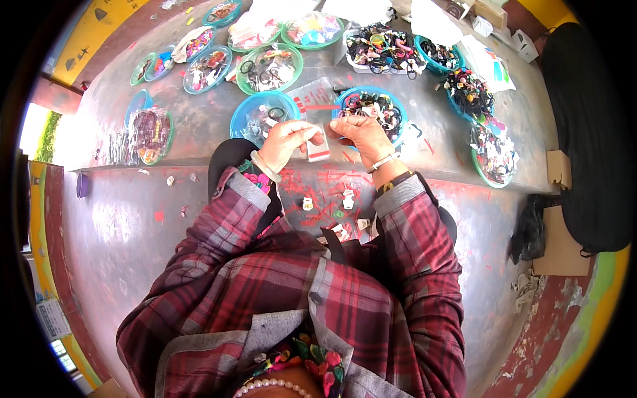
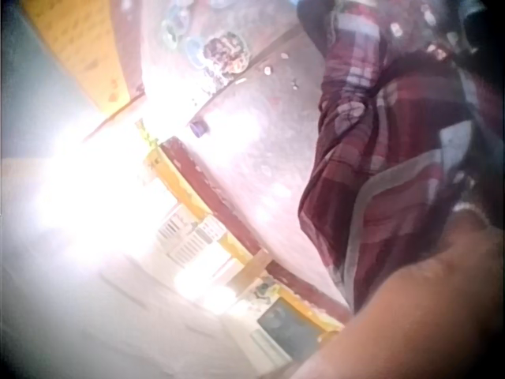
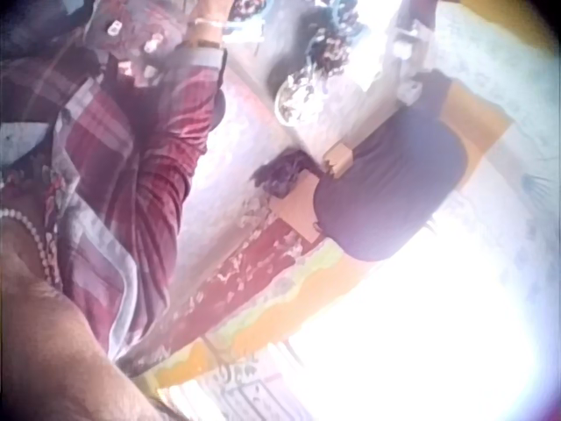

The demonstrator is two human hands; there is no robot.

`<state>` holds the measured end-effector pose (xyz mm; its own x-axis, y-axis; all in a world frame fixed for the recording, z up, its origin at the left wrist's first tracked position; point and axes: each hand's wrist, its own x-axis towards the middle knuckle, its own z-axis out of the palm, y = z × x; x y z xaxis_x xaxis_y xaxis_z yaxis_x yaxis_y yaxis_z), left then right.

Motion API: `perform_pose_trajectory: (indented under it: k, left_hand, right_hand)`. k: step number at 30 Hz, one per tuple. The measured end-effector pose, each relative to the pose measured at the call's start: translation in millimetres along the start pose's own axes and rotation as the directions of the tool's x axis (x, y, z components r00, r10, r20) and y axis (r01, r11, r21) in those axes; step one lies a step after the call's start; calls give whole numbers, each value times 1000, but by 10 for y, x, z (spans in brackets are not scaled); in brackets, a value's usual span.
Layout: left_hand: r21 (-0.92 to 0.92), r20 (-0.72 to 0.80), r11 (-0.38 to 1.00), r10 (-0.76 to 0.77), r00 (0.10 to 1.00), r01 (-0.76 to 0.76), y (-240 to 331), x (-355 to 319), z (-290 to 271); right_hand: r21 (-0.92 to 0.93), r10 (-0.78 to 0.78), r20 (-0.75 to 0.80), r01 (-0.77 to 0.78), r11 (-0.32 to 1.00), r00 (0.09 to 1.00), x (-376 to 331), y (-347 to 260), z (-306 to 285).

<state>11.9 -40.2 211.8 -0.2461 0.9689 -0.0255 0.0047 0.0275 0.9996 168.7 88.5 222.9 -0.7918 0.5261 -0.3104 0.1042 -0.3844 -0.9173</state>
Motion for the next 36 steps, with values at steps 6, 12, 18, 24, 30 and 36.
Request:
perform_pose_trajectory:
  k: [6,12,18,24,30,36]
  left_hand:
    - [-72,15,997,-17,1000,18,-93,64,14]
    - [-205,-7,976,-78,997,75,-178,99,17]
    - [-295,5,947,-129,992,125,-160,86,39]
    - [-323,6,935,-148,989,142,-150,86,64]
    - [-316,15,936,-156,988,153,-127,78,75]
    - [-325,23,935,-142,990,142,-180,81,50]
  right_hand:
    - [25,-8,-29,9,1000,1000,65,94,-62]
    - [37,36,-50,-34,999,998,24,51,-11]
    - [32,6,-33,-5,999,999,51,94,-33]
    - [15,-23,-45,24,1000,999,40,94,-17]
    - [13,-25,-41,26,1000,999,40,95,-19]
    - [25,-39,-25,39,999,999,42,90,-2]
